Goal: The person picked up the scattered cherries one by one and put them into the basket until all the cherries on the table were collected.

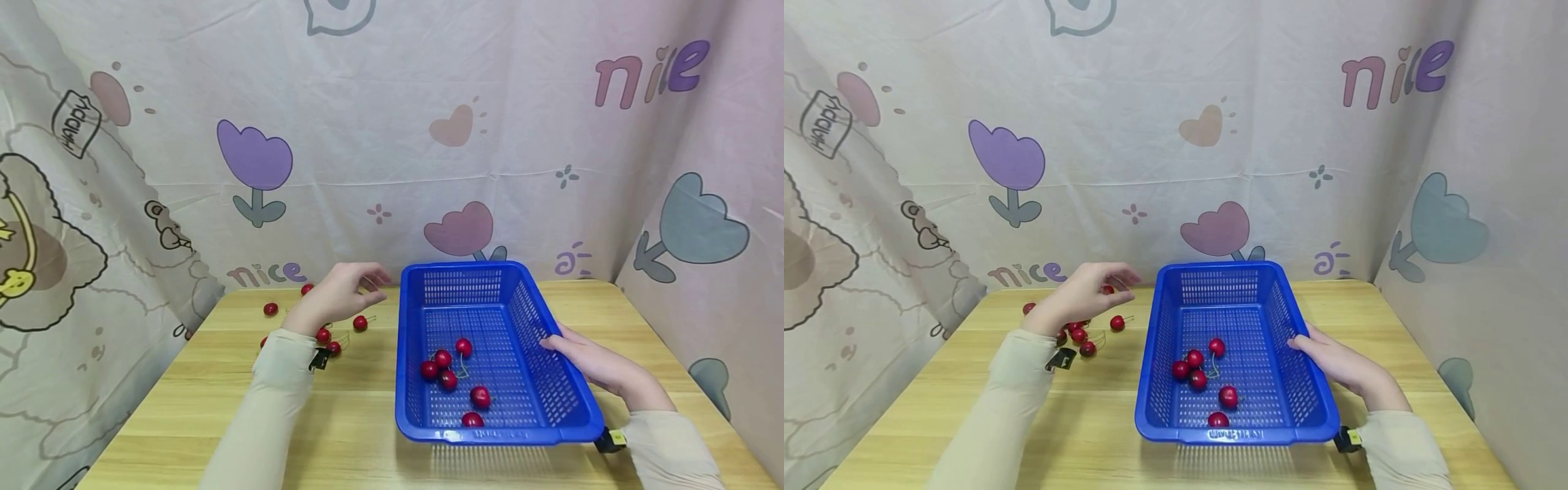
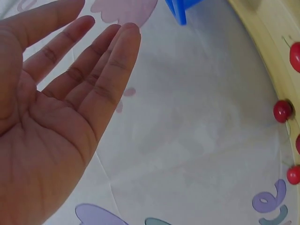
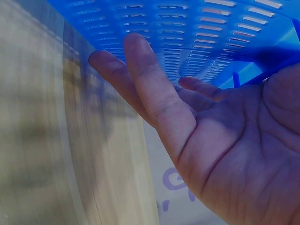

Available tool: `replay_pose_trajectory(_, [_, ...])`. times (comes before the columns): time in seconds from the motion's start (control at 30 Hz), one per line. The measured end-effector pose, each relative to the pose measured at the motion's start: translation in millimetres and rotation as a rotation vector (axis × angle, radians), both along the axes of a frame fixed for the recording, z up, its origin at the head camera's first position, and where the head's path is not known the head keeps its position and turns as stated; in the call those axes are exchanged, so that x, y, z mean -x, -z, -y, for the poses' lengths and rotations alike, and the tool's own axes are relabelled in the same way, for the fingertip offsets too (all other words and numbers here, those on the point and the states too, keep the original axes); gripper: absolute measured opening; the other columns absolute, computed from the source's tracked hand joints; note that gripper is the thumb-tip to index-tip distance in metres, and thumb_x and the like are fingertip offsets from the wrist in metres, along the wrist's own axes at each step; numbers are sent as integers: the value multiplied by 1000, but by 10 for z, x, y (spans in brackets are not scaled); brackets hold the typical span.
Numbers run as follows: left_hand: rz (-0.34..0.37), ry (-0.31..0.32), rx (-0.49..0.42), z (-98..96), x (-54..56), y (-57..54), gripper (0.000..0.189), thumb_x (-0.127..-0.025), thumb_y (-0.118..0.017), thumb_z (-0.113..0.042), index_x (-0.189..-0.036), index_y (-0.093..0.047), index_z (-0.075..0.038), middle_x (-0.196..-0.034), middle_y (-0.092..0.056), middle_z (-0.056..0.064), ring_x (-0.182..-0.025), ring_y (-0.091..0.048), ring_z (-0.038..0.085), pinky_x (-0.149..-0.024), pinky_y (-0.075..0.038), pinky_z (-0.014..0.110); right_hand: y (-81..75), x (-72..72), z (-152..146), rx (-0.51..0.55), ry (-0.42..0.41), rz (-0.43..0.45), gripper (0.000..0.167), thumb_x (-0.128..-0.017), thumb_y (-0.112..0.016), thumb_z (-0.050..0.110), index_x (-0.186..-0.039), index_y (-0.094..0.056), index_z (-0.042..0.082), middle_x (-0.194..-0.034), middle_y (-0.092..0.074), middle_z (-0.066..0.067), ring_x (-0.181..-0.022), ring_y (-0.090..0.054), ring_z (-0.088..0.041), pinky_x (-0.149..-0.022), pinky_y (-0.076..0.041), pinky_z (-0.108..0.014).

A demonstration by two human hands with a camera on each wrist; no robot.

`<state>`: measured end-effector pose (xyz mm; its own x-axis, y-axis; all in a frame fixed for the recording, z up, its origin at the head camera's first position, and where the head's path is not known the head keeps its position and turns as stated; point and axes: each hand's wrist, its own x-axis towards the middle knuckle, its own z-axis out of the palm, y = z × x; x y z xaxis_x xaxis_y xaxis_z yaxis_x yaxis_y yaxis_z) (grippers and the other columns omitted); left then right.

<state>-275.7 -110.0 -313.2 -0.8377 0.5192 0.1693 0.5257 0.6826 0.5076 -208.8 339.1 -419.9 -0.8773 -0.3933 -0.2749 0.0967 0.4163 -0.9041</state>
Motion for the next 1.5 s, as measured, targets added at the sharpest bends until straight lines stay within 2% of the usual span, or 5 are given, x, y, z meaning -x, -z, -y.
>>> replay_pose_trajectory(0.2, [-7, -34, 11, 157, 1, 17, 25, -101, -76, -16, -126, -73, -12, -119, -79, 7, -109, -75, 24, -100, -63, 47, -3, 1, 2, -1, 2, 2, 80, -115, -41, 34, -172, 11, 13, -154, -40, -44, -115, -72, -36, -93, -65, -56])
replay_pose_trajectory(0.5, [-35, -53, 23, 360, -6, 134, 24, -99, -77, -13, -123, -73, -9, -116, -78, 8, -102, -75, 22, -95, -63, 46, 0, -13, 2, -4, 9, 3, 80, -115, -41, 34, -172, 10, 12, -153, -42, -44, -114, -72, -36, -93, -65, -55])
replay_pose_trajectory(0.8, [-11, -91, 29, 548, -33, 235, 22, -101, -74, -15, -122, -73, -9, -115, -78, 10, -104, -76, 26, -94, -63, 48, -4, -7, 5, -2, 11, 6, 80, -115, -41, 35, -172, 11, 12, -153, -42, -44, -114, -72, -35, -93, -65, -55])
replay_pose_trajectory(1.1, [10, -134, 46, 661, -65, 392, 25, -100, -76, -17, -123, -73, -10, -119, -77, 8, -104, -74, 22, -94, -63, 45, 7, -18, 8, -14, 21, 6, 81, -115, -42, 35, -172, 11, 13, -157, -35, -45, -116, -71, -36, -93, -64, -57])
replay_pose_trajectory(1.5, [28, -155, 59, 751, -93, 584, 23, -99, -77, -16, -121, -73, -9, -113, -78, 7, -101, -73, 22, -93, -63, 45, 11, -6, 7, -10, 16, 2, 81, -114, -42, 34, -172, 12, 13, -156, -36, -45, -116, -71, -36, -93, -64, -57])
